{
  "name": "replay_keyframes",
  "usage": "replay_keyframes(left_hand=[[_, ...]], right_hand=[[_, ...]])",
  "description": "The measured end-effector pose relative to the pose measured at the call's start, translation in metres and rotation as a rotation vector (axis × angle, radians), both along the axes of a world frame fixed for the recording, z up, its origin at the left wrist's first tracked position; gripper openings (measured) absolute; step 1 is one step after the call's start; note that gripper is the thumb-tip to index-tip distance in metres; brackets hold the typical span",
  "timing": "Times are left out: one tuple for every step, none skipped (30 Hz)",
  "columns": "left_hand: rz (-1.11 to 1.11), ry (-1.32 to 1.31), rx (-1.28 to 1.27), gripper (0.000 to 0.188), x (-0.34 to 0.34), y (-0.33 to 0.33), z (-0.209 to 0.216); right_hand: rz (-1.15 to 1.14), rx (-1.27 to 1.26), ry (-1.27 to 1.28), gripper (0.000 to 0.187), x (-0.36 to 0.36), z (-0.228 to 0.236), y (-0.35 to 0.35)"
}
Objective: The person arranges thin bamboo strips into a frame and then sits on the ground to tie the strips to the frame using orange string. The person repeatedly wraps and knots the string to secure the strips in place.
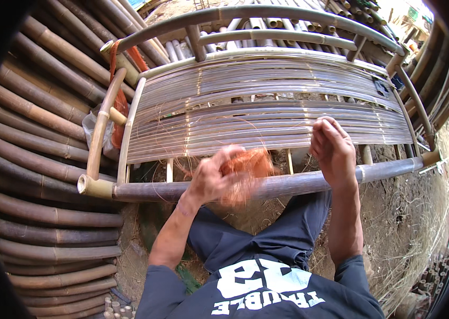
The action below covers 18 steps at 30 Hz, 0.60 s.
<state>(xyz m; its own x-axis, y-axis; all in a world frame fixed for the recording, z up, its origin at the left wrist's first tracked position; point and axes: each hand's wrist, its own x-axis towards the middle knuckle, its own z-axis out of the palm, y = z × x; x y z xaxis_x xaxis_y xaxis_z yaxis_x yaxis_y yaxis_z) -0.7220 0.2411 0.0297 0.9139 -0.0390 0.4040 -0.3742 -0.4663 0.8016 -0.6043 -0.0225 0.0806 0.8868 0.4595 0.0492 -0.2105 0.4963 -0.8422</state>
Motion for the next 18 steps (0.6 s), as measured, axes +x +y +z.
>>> replay_keyframes(left_hand=[[-0.095, 0.169, -0.109, 0.036, -0.014, -0.004, 0.011], [-0.117, 0.239, -0.19, 0.033, -0.026, -0.01, 0.018], [-0.142, 0.311, -0.274, 0.031, -0.036, -0.017, 0.02], [-0.105, 0.35, -0.317, 0.029, -0.044, -0.021, 0.018], [-0.068, 0.386, -0.356, 0.027, -0.052, -0.023, 0.017], [-0.028, 0.421, -0.393, 0.026, -0.059, -0.024, 0.015], [-0.027, 0.45, -0.406, 0.025, -0.066, -0.02, 0.01], [-0.025, 0.486, -0.419, 0.024, -0.075, -0.011, 0.001], [-0.02, 0.517, -0.435, 0.024, -0.082, -0.004, -0.004], [-0.006, 0.52, -0.421, 0.023, -0.089, 0.0, -0.007], [-0.023, 0.528, -0.35, 0.023, -0.093, 0.005, -0.009], [-0.031, 0.533, -0.274, 0.022, -0.099, 0.011, -0.008], [-0.039, 0.538, -0.2, 0.022, -0.104, 0.018, -0.007], [-0.012, 0.57, -0.204, 0.021, -0.109, 0.023, -0.009], [0.019, 0.598, -0.233, 0.021, -0.117, 0.031, -0.013], [0.062, 0.647, -0.263, 0.021, -0.123, 0.039, -0.014], [0.116, 0.698, -0.287, 0.021, -0.131, 0.049, -0.013], [0.147, 0.704, -0.274, 0.02, -0.14, 0.063, -0.016]], right_hand=[[0.037, 0.155, 0.044, 0.019, 0.003, -0.005, -0.006], [0.009, 0.219, 0.138, 0.02, -0.008, 0.0, 0.001], [-0.024, 0.28, 0.234, 0.021, -0.023, 0.007, 0.007], [0.047, 0.361, 0.271, 0.023, -0.027, -0.001, 0.005], [0.192, 0.554, 0.266, 0.022, -0.031, -0.012, 0.005], [0.164, 0.584, 0.28, 0.022, -0.034, -0.016, 0.0], [0.136, 0.614, 0.294, 0.021, -0.036, -0.02, -0.005], [0.041, 0.595, 0.307, 0.02, -0.035, -0.023, -0.012], [-0.05, 0.57, 0.316, 0.019, -0.028, -0.025, -0.02], [-0.135, 0.495, 0.31, 0.018, -0.021, -0.027, -0.03], [-0.213, 0.434, 0.292, 0.018, -0.016, -0.024, -0.039], [-0.268, 0.384, 0.279, 0.017, -0.008, -0.02, -0.048], [-0.337, 0.322, 0.255, 0.017, 0.0, -0.015, -0.057], [-0.415, 0.287, 0.188, 0.018, 0.01, -0.009, -0.067], [-0.465, 0.312, 0.171, 0.019, 0.026, -0.006, -0.083], [-0.54, 0.294, 0.132, 0.018, 0.042, -0.004, -0.102], [-0.569, 0.278, 0.124, 0.018, 0.057, 0.003, -0.115], [-0.619, 0.272, 0.108, 0.018, 0.075, 0.004, -0.134]])
